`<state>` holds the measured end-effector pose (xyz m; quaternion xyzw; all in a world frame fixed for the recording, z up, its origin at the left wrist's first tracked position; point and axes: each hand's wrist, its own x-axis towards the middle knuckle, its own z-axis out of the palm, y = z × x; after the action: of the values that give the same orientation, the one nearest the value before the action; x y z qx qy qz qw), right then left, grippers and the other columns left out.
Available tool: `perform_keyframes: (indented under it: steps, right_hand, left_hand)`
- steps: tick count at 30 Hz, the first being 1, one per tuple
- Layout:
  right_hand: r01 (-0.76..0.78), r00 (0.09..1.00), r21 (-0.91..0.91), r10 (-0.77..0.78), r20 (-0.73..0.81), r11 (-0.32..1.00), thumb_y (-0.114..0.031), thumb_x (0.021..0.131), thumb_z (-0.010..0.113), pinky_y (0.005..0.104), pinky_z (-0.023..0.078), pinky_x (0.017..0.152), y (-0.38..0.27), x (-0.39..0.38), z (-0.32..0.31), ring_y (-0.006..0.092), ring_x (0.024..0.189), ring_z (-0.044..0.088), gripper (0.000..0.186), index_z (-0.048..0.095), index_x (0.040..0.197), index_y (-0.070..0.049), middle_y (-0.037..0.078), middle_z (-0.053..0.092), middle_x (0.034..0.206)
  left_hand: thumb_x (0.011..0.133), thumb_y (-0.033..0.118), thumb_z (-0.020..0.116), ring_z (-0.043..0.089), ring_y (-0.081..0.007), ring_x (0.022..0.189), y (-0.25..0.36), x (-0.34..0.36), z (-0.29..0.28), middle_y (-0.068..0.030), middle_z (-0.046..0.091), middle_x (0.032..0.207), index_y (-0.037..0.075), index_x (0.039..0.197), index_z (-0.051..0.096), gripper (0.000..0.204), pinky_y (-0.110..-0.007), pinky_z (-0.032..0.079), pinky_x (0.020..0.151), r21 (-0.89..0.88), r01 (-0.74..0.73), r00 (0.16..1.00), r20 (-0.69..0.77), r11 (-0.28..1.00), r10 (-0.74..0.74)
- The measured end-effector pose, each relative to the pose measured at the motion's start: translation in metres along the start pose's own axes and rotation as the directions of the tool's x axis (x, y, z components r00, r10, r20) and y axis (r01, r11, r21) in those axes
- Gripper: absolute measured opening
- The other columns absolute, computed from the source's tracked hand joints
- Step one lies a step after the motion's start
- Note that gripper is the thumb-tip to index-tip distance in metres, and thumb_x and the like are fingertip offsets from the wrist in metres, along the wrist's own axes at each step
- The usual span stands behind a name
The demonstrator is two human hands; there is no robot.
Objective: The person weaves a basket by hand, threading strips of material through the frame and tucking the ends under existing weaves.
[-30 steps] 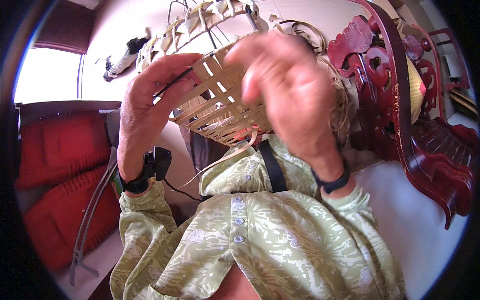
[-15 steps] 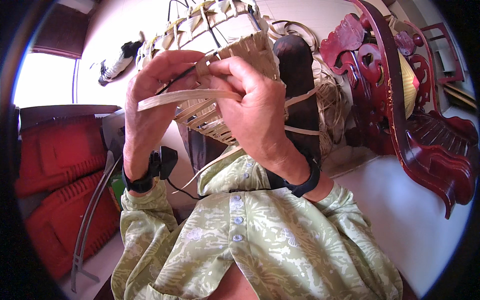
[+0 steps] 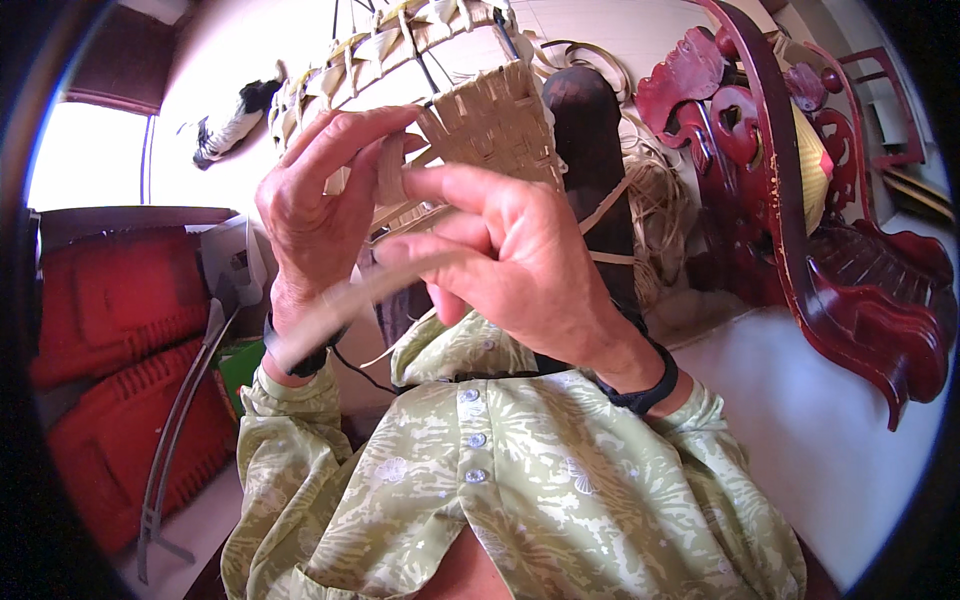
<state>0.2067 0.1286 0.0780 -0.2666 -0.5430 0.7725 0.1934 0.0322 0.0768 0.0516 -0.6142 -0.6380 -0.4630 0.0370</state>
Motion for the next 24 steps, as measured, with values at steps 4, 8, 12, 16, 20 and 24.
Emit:
perform_keyframes:
  steps: [4, 8, 12, 16, 20, 24]
  right_hand:
    - [-0.125, 0.979, 0.034, 0.118, 0.169, 0.992, -0.006, 0.092, 0.063, 0.0206, 0.045, 0.051, 0.002, -0.003, -0.022, 0.0063, 0.055, 0.056, 0.038, 0.054, 0.127, 0.007, 0.005, 0.068, 0.076]
    - [-0.167, 0.938, -0.024, 0.166, 0.304, 0.986, -0.008, 0.094, 0.063, 0.0202, 0.045, 0.049, 0.010, 0.006, -0.034, 0.0060, 0.053, 0.057, 0.033, 0.058, 0.124, 0.005, 0.006, 0.068, 0.078]
    - [-0.109, 0.915, -0.014, 0.106, 0.390, 0.994, -0.010, 0.096, 0.061, 0.0191, 0.047, 0.052, 0.010, -0.007, -0.033, 0.0045, 0.054, 0.057, 0.032, 0.060, 0.125, 0.003, 0.006, 0.069, 0.083]
    - [-0.105, 0.782, 0.019, 0.071, 0.620, 0.994, -0.009, 0.096, 0.059, 0.0172, 0.048, 0.052, -0.022, -0.021, -0.033, 0.0036, 0.053, 0.057, 0.027, 0.064, 0.118, 0.005, 0.006, 0.070, 0.083]
    - [0.061, 0.726, 0.075, -0.096, 0.681, 0.995, -0.014, 0.098, 0.056, 0.0191, 0.042, 0.046, -0.050, -0.038, -0.038, 0.0028, 0.049, 0.048, 0.031, 0.058, 0.126, -0.002, 0.001, 0.065, 0.075]
    - [0.340, 0.711, 0.324, -0.467, 0.525, 0.883, -0.020, 0.099, 0.054, 0.0210, 0.036, 0.040, -0.102, -0.078, -0.092, 0.0020, 0.044, 0.039, 0.037, 0.051, 0.135, -0.009, -0.003, 0.061, 0.066]
  left_hand:
    - [0.076, 0.002, 0.063, 0.062, -0.0182, 0.063, 0.002, -0.009, 0.011, 0.0014, 0.064, 0.076, 0.017, 0.094, 0.071, 0.024, -0.031, 0.048, 0.058, 0.058, -0.038, 0.993, -0.113, 0.998, 0.045]
    - [0.075, 0.000, 0.058, 0.061, -0.0194, 0.062, 0.006, -0.008, 0.014, 0.0010, 0.063, 0.076, 0.016, 0.093, 0.071, 0.027, -0.031, 0.047, 0.057, 0.056, 0.000, 0.993, -0.118, 0.998, 0.007]
    - [0.076, -0.001, 0.058, 0.061, -0.0207, 0.062, 0.005, -0.010, 0.017, -0.0001, 0.064, 0.077, 0.015, 0.093, 0.070, 0.027, -0.031, 0.047, 0.058, 0.089, -0.007, 0.987, -0.158, 0.996, 0.021]
    - [0.083, 0.003, 0.060, 0.064, -0.0205, 0.066, 0.008, -0.010, 0.015, -0.0027, 0.067, 0.079, 0.013, 0.093, 0.070, 0.017, -0.030, 0.049, 0.060, 0.060, 0.058, 0.978, -0.204, 0.996, -0.045]
    - [0.086, 0.010, 0.063, 0.066, -0.0211, 0.065, 0.011, 0.001, 0.019, -0.0049, 0.068, 0.076, 0.013, 0.090, 0.069, 0.007, -0.031, 0.049, 0.059, 0.042, 0.179, 0.959, -0.232, 0.983, -0.164]
    - [0.085, 0.020, 0.067, 0.065, -0.0212, 0.063, 0.008, 0.007, 0.017, -0.0057, 0.067, 0.070, 0.013, 0.088, 0.068, 0.007, -0.033, 0.047, 0.057, 0.020, 0.326, 0.927, -0.205, 0.945, -0.315]
